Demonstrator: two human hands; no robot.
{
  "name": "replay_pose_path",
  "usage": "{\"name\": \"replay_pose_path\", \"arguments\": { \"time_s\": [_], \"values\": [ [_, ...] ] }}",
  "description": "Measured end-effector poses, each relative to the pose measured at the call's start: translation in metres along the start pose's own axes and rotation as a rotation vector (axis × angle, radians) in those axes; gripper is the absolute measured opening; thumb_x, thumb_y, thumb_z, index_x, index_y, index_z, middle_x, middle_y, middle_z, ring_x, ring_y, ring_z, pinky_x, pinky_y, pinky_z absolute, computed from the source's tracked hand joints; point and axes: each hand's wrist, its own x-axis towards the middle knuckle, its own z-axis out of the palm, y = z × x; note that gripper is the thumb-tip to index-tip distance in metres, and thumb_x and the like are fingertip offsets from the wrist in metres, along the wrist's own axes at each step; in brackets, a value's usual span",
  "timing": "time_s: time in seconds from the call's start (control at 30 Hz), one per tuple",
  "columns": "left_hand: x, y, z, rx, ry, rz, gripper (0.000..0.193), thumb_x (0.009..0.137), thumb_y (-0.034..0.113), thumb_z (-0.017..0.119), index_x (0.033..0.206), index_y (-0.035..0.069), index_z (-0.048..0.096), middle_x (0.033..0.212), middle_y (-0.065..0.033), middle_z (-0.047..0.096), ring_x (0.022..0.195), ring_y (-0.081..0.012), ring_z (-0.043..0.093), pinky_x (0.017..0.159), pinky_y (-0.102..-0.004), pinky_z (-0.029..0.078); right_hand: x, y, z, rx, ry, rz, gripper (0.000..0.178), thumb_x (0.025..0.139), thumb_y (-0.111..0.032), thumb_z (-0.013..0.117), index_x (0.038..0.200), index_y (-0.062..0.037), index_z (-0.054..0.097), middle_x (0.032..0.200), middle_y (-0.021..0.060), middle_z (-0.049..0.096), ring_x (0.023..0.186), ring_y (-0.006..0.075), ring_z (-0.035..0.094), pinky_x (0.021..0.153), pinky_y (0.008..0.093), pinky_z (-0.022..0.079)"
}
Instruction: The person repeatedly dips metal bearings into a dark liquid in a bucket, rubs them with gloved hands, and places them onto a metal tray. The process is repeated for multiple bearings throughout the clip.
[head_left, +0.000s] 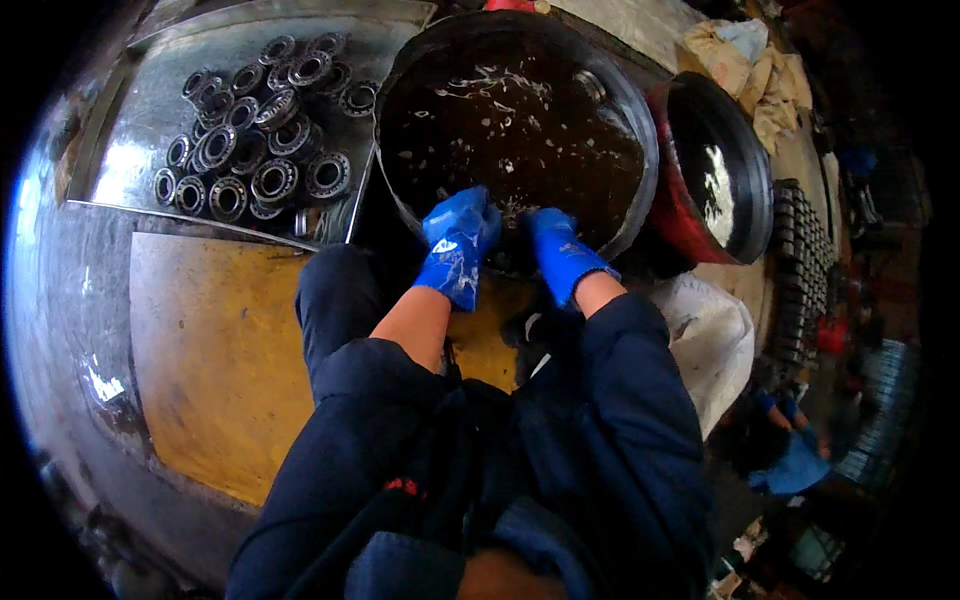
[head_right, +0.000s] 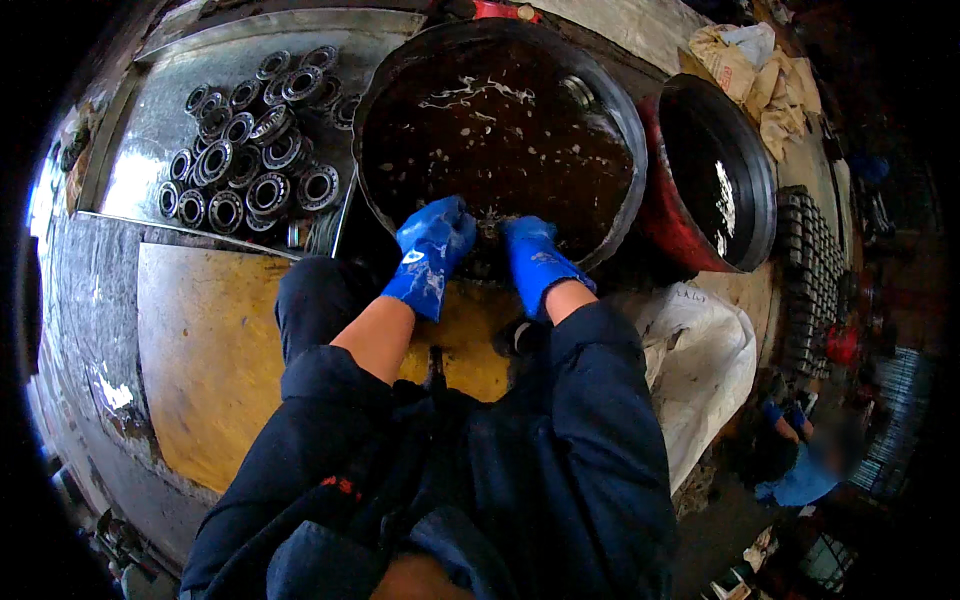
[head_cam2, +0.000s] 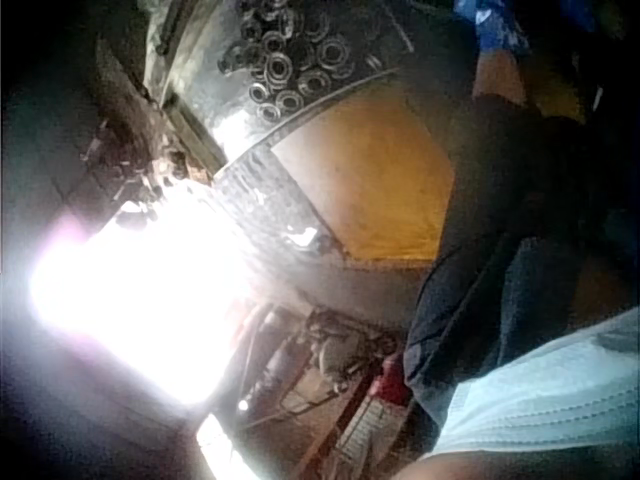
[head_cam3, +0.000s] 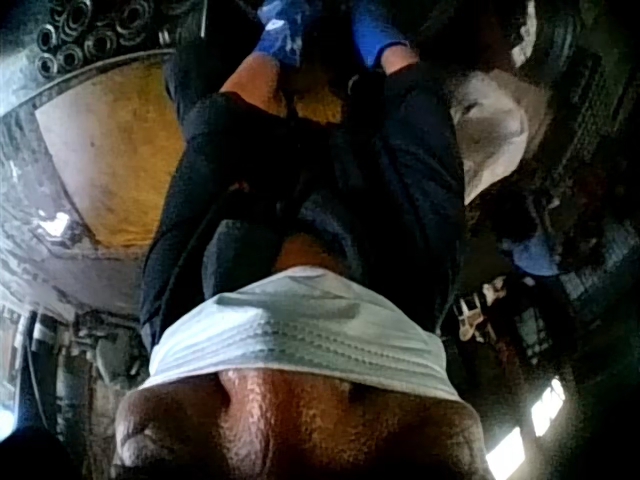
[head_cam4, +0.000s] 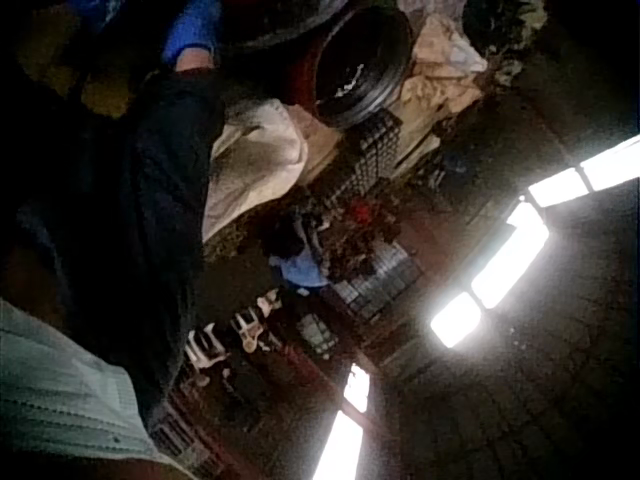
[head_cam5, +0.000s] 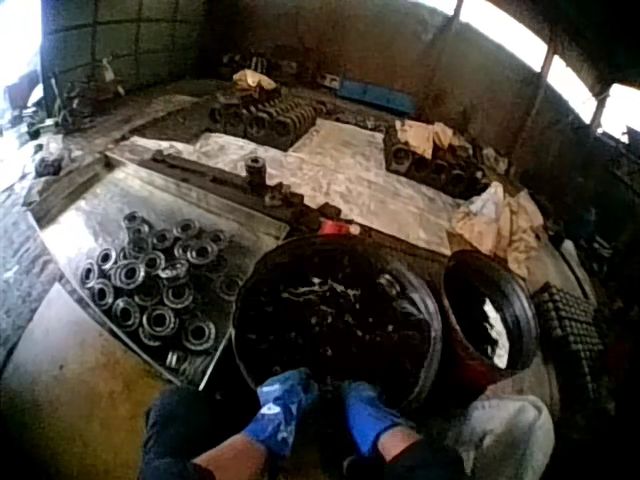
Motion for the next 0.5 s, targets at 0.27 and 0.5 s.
{"name": "replay_pose_path", "arguments": {
  "time_s": [0.27, 0.5],
  "values": [
    [0.001, 0.011, -0.006, -0.006, -0.042, 0.012, 0.037, 0.089, 0.037, 0.066, 0.119, 0.016, 0.073, 0.113, -0.0102, 0.075, 0.106, -0.0342, 0.071, 0.091, -0.0436, 0.058, -0.012, 0.034, 0.031, 0.280, 0.250, -0.138, 0.046, 0.101, -0.039, 0.056, 0.139, -0.0160, 0.066, 0.144, 0.0180, 0.062, 0.135, 0.0364, 0.057, 0.111, 0.0451, 0.046],
    [0.003, 0.019, 0.002, -0.006, -0.044, 0.033, 0.038, 0.089, 0.036, 0.064, 0.120, 0.016, 0.073, 0.113, -0.0101, 0.076, 0.107, -0.0347, 0.070, 0.093, -0.0430, 0.057, 0.022, 0.017, 0.024, 0.175, 0.164, 0.118, 0.040, 0.099, -0.036, 0.057, 0.129, -0.0164, 0.073, 0.135, 0.0179, 0.067, 0.125, 0.0373, 0.065, 0.103, 0.0491, 0.051]
  ]
}}
